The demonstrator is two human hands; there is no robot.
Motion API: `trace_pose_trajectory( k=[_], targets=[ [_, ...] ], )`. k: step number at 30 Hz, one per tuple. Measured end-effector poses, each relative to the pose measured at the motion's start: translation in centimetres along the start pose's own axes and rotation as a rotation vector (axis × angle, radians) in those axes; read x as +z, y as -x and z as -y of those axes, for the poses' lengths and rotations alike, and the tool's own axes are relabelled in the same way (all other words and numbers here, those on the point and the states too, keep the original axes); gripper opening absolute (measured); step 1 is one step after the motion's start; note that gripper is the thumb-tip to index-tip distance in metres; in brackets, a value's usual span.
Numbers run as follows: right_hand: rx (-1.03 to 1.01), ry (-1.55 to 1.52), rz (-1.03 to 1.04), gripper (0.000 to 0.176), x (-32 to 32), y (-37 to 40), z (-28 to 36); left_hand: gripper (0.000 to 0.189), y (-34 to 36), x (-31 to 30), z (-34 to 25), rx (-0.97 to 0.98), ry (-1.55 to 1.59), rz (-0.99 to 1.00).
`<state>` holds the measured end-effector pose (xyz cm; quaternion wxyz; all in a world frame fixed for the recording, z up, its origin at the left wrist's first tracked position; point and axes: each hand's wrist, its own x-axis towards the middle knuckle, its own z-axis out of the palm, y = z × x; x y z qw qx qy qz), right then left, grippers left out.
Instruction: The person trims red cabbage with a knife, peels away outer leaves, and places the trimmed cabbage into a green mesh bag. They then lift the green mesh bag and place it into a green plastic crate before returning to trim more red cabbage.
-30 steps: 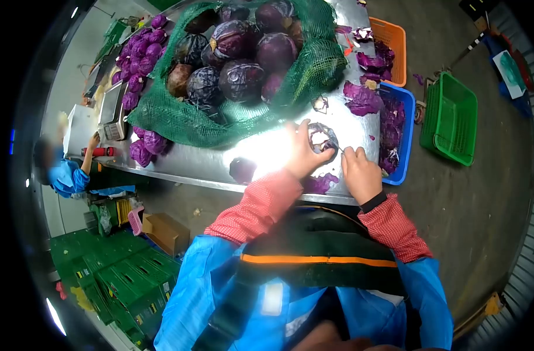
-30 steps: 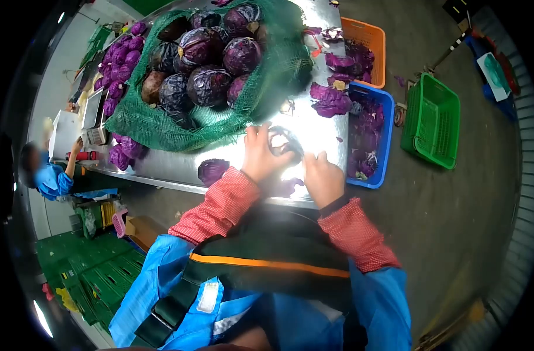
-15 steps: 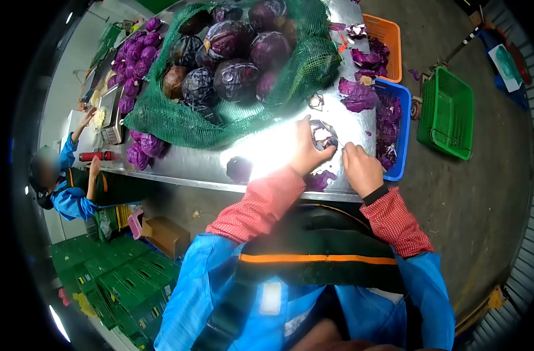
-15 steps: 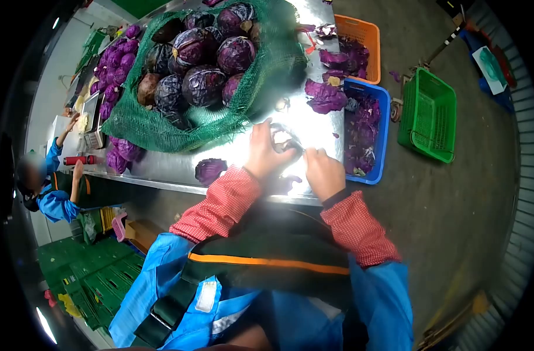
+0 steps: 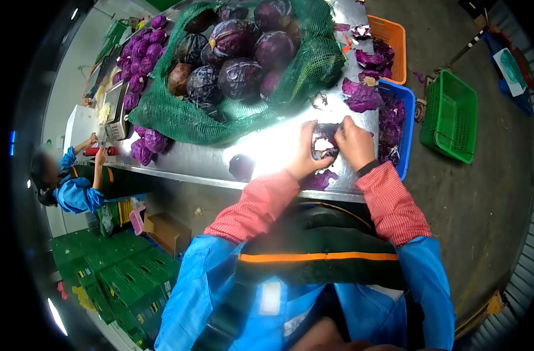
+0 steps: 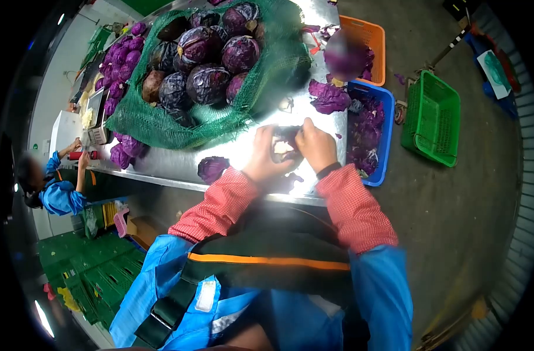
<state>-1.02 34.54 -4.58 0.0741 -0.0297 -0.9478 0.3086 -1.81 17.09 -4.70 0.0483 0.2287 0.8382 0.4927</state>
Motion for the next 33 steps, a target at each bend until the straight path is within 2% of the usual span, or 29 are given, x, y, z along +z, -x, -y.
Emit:
trace_pose_trajectory(
  k=[1, 2, 3, 5, 6, 8, 10, 12, 13, 16, 17, 18, 20, 23, 24, 26, 27, 28, 30, 33],
  targets=[
    [0.028, -0.033, -0.016, 0.020, 0.1, -0.3, -1.3, 0.087, 0.4, -0.4, -0.4, 0.006, -0.027, -0.007],
    [0.139, 0.004, -0.005, 0.020, 0.9, -0.5, -3.5, 0.087, 0.6, -0.8, -0.5, 0.017, -0.053, -0.017],
    [0.170, 0.036, -0.006, 0.022, 2.1, 0.1, -6.0, 0.085, 0.8, -1.1, -0.2, -0.015, 0.016, -0.009],
    [0.232, 0.093, -0.008, 0.027, 2.8, 0.3, -7.2, 0.084, 1.1, -1.6, -0.8, -0.206, 0.323, -0.050],
    [0.269, 0.114, -0.008, 0.029, 2.4, 0.5, -6.4, 0.084, 1.3, -1.9, -1.3, -0.304, 0.477, -0.068],
    [0.276, 0.050, 0.014, 0.035, 0.9, 0.5, -3.5, 0.086, 1.4, -2.3, -1.6, -0.351, 0.620, -0.075],
    [0.218, -0.114, 0.068, 0.042, -1.5, 0.8, 1.1, 0.088, 1.7, -2.0, -1.1, -0.326, 0.608, -0.090],
    [0.227, -0.254, 0.225, 0.042, -1.5, 1.4, 3.9, 0.090, 1.7, -1.6, -0.6, -0.286, 0.533, -0.100],
    [0.124, -0.272, 0.164, 0.033, -0.1, 1.8, 3.3, 0.091, 1.7, -1.4, -0.4, -0.259, 0.479, -0.106],
    [0.214, -0.495, 0.129, 0.024, 1.2, 1.9, 0.0, 0.092, 2.1, -0.7, -0.4, -0.309, 0.596, -0.190],
    [0.196, -0.363, 0.075, 0.018, 1.1, 2.4, -1.3, 0.092, 2.3, -0.6, -0.5, -0.334, 0.626, -0.224],
    [0.235, -0.346, 0.115, 0.021, 0.4, 2.8, -1.7, 0.093, 2.4, -0.4, -0.7, -0.370, 0.644, -0.263],
    [0.344, -0.505, 0.237, 0.035, -0.1, 3.7, -1.7, 0.095, 2.6, -0.5, -1.2, -0.434, 0.608, -0.238],
    [0.148, -0.636, 0.110, 0.041, 0.5, 4.3, 0.3, 0.098, 2.9, -1.8, -3.1, -0.430, 0.373, -0.080],
    [0.174, -0.677, 0.160, 0.042, 0.4, 4.1, 0.1, 0.099, 2.9, -2.2, -3.8, -0.408, 0.284, -0.036],
    [0.227, -0.756, 0.261, 0.043, -0.1, 3.3, -0.4, 0.099, 2.0, -1.9, -2.6, -0.129, -0.032, -0.015],
    [0.164, -0.746, 0.303, 0.045, -1.0, 2.6, 0.1, 0.098, 1.6, -1.0, -1.6, -0.096, -0.029, -0.031],
    [0.095, -0.571, 0.269, 0.042, -0.7, 2.2, -0.2, 0.098, 1.1, -0.1, -0.7, -0.063, -0.027, -0.047],
    [0.080, -0.416, 0.262, 0.034, -1.0, 1.8, 0.1, 0.096, 0.1, 1.2, 0.0, -0.029, -0.001, -0.059],
    [0.041, -0.146, 0.002, 0.025, -1.3, 3.3, -0.7, 0.095, -1.0, 1.1, 0.4, -0.124, 0.027, -0.049]
  ],
)
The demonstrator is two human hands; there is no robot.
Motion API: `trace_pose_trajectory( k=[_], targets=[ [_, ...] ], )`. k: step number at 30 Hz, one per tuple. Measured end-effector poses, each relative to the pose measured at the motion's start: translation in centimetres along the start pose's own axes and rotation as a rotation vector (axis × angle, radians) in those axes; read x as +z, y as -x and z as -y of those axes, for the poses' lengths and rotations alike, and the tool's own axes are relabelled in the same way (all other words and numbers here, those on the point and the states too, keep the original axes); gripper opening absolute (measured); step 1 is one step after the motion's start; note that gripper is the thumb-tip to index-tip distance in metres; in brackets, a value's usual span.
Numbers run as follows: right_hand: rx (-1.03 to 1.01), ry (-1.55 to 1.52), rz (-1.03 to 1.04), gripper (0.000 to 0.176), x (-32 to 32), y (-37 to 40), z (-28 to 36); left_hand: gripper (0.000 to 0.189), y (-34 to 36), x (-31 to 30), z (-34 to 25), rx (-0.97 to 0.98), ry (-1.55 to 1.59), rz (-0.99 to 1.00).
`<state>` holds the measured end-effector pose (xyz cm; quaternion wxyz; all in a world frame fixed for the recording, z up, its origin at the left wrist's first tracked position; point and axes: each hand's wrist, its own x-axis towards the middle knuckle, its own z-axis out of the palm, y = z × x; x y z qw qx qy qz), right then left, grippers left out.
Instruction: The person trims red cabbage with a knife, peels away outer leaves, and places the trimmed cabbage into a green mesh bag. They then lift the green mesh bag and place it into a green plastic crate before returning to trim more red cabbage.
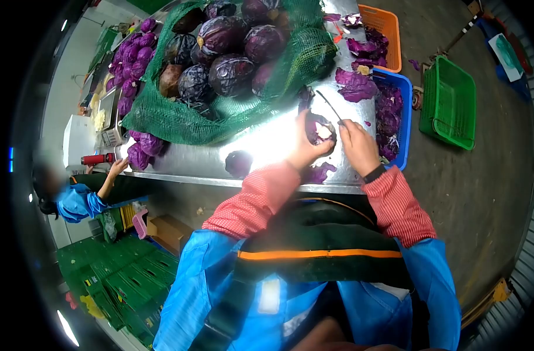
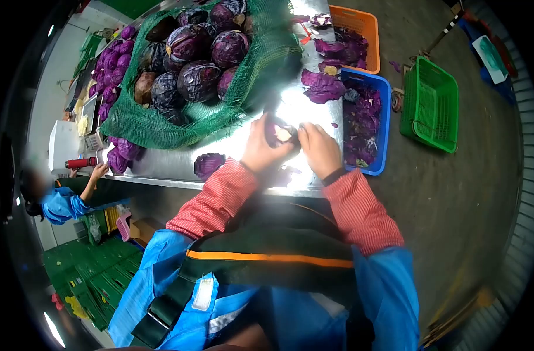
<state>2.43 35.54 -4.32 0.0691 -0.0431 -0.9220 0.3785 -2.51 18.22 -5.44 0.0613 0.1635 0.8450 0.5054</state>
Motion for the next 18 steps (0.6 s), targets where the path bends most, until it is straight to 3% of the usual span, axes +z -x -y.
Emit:
trace_pose_trajectory(
  k=[6, 9, 14, 18],
  targets=[
    [-0.062, 0.358, 0.009, 0.011, -0.2, 2.8, 0.5, 0.080, -1.7, 0.1, -0.7, -0.085, -0.017, -0.013],
    [-0.060, 0.323, -0.032, 0.013, 1.0, 2.2, -0.8, 0.072, -2.7, 0.9, 2.2, -0.015, 0.035, 0.018],
    [0.122, 0.269, -0.052, 0.025, 1.7, -1.4, -5.7, 0.062, -2.4, 0.8, -1.6, 0.027, 0.321, 0.025],
    [0.103, 0.001, 0.064, 0.035, -1.5, -3.1, -2.5, 0.071, -1.5, 0.3, 0.4, 0.017, 0.120, -0.015]
  ],
)
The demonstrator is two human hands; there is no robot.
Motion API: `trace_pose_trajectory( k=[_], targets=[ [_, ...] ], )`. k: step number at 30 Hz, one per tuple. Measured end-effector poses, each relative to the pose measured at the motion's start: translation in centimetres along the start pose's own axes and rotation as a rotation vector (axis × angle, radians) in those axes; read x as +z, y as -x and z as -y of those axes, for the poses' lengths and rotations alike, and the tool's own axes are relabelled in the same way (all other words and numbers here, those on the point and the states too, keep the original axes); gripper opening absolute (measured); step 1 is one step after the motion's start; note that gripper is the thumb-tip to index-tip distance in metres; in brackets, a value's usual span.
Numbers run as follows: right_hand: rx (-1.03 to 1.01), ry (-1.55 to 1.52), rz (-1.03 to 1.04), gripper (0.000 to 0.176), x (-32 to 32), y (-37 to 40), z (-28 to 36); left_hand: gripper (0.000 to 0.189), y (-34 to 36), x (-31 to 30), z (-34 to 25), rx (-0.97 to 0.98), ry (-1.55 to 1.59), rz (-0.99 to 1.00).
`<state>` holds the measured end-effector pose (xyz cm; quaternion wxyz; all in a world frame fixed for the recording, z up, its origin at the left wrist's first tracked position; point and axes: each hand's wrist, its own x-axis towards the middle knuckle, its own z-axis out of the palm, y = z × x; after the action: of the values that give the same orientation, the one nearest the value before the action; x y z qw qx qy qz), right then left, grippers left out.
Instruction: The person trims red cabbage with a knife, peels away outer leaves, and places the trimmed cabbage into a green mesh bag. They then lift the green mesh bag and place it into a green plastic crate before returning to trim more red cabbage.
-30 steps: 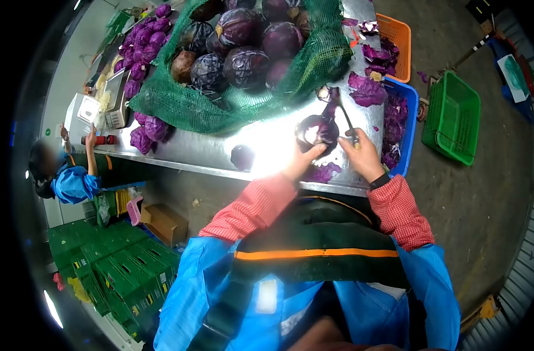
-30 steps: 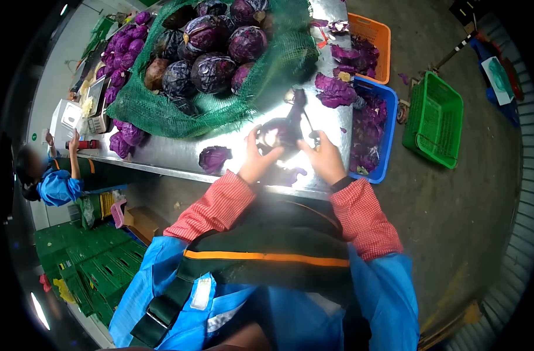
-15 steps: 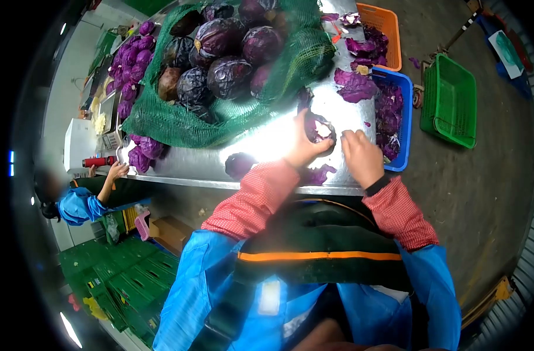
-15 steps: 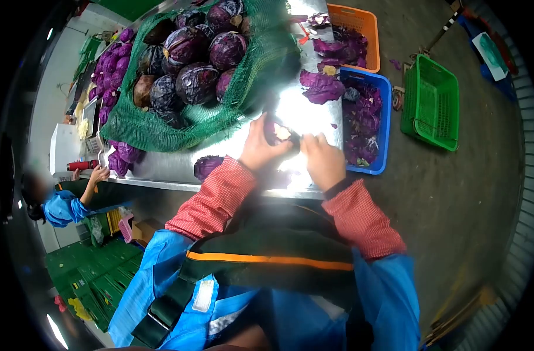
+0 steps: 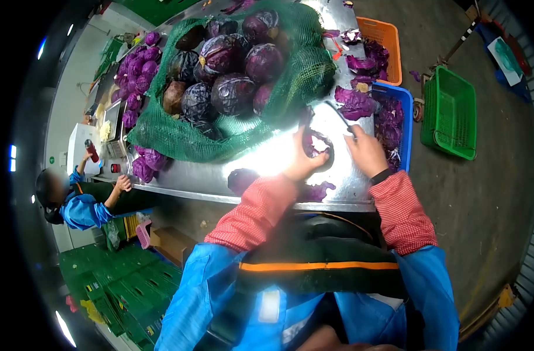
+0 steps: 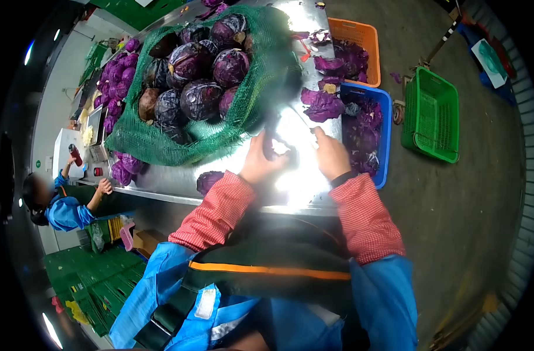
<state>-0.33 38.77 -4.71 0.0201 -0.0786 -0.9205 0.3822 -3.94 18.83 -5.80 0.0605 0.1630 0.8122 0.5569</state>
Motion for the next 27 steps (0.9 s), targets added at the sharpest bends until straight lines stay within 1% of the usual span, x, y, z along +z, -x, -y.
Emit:
trace_pose_trajectory(
  k=[1, 2, 3, 5, 6, 7, 9, 10, 11, 13, 14, 16, 17, 18, 19, 20, 21, 22, 23, 24, 25, 26, 27],
  targets=[
    [-0.031, -0.056, 0.021, 0.042, 0.5, 0.4, 2.0, 0.077, 0.1, -0.2, 0.1, -0.048, -0.035, 0.029],
    [0.059, -0.094, 0.106, 0.052, 0.3, 0.6, 3.9, 0.083, 0.2, -0.5, 0.2, -0.096, -0.072, 0.061],
    [0.043, -0.159, 0.079, 0.039, 0.7, 0.6, 4.6, 0.085, 0.4, -0.7, 0.3, -0.039, -0.070, 0.047],
    [-0.162, -0.022, -0.101, 0.025, 3.2, -0.3, 2.6, 0.090, 1.3, -1.1, 1.1, 0.064, -0.074, 0.032],
    [-0.175, 0.047, -0.094, 0.016, 3.1, -0.7, 2.6, 0.096, 1.6, -1.6, 1.7, 0.073, -0.072, 0.103],
    [-0.139, 0.054, -0.090, 0.019, 3.3, -1.1, 2.1, 0.097, 1.9, -2.0, 1.6, 0.081, -0.089, 0.113],
    [0.070, -0.075, -0.141, 0.022, 4.6, -2.3, -1.3, 0.099, 2.2, -2.7, 1.0, 0.109, -0.116, 0.125],
    [0.105, -0.049, -0.152, 0.022, 4.9, -2.2, -3.1, 0.101, 2.3, -3.3, 1.3, 0.061, -0.018, 0.182],
    [0.097, 0.086, -0.091, 0.020, 5.4, -1.6, -4.4, 0.101, 2.4, -4.0, 1.4, 0.058, -0.059, 0.186],
    [0.111, 0.044, -0.034, 0.019, 5.1, -0.2, -2.7, 0.102, 3.3, -5.0, 1.5, 0.040, -0.144, 0.197],
    [0.063, 0.042, -0.014, 0.019, 5.0, 0.8, -1.4, 0.096, 4.0, -4.9, 1.5, -0.057, -0.058, 0.134],
    [-0.025, -0.062, 0.019, 0.020, 3.5, 2.2, 0.7, 0.099, 4.1, -4.3, -1.7, -0.318, 0.240, 0.036],
    [-0.066, -0.095, 0.037, 0.019, 3.0, 2.5, 1.1, 0.098, 4.1, -3.8, -0.7, -0.301, 0.133, 0.040],
    [-0.057, -0.060, 0.017, 0.019, 2.3, 2.7, 1.3, 0.098, 4.1, -3.3, 0.3, -0.285, 0.026, 0.043],
    [-0.051, -0.025, -0.003, 0.020, 1.5, 2.7, 1.0, 0.098, 4.2, -3.2, -0.2, -0.304, -0.038, 0.021],
    [-0.071, -0.032, -0.099, 0.021, 1.8, 2.1, -0.9, 0.097, 4.1, -3.2, -0.8, -0.320, -0.105, 0.001],
    [0.110, 0.015, 0.004, 0.026, 1.1, 1.7, -1.6, 0.097, 4.3, -3.1, -1.3, -0.338, -0.171, -0.012],
    [0.074, 0.127, 0.014, 0.030, 1.4, 1.7, -2.2, 0.076, 4.6, -3.0, -1.1, -0.255, -0.168, -0.099],
    [0.036, 0.239, 0.025, 0.035, 1.7, 1.6, -2.8, 0.076, 4.5, -3.0, -0.6, -0.186, -0.179, -0.062],
    [-0.051, 0.240, -0.047, 0.053, 1.6, 1.8, -0.8, 0.076, 4.3, -3.2, 0.0, -0.118, -0.192, -0.028],
    [-0.204, 0.216, -0.110, 0.069, 1.7, 1.8, 1.1, 0.075, 4.5, -3.4, 0.4, -0.061, -0.209, 0.010],
    [-0.122, 0.234, 0.035, 0.081, 0.5, 2.1, 5.4, 0.076, 4.5, -3.5, -0.6, -0.052, -0.236, 0.001],
    [-0.150, 0.189, 0.132, 0.083, 0.3, 2.2, 7.5, 0.076, 4.2, -3.7, -1.2, -0.002, -0.274, -0.018]
  ],
)
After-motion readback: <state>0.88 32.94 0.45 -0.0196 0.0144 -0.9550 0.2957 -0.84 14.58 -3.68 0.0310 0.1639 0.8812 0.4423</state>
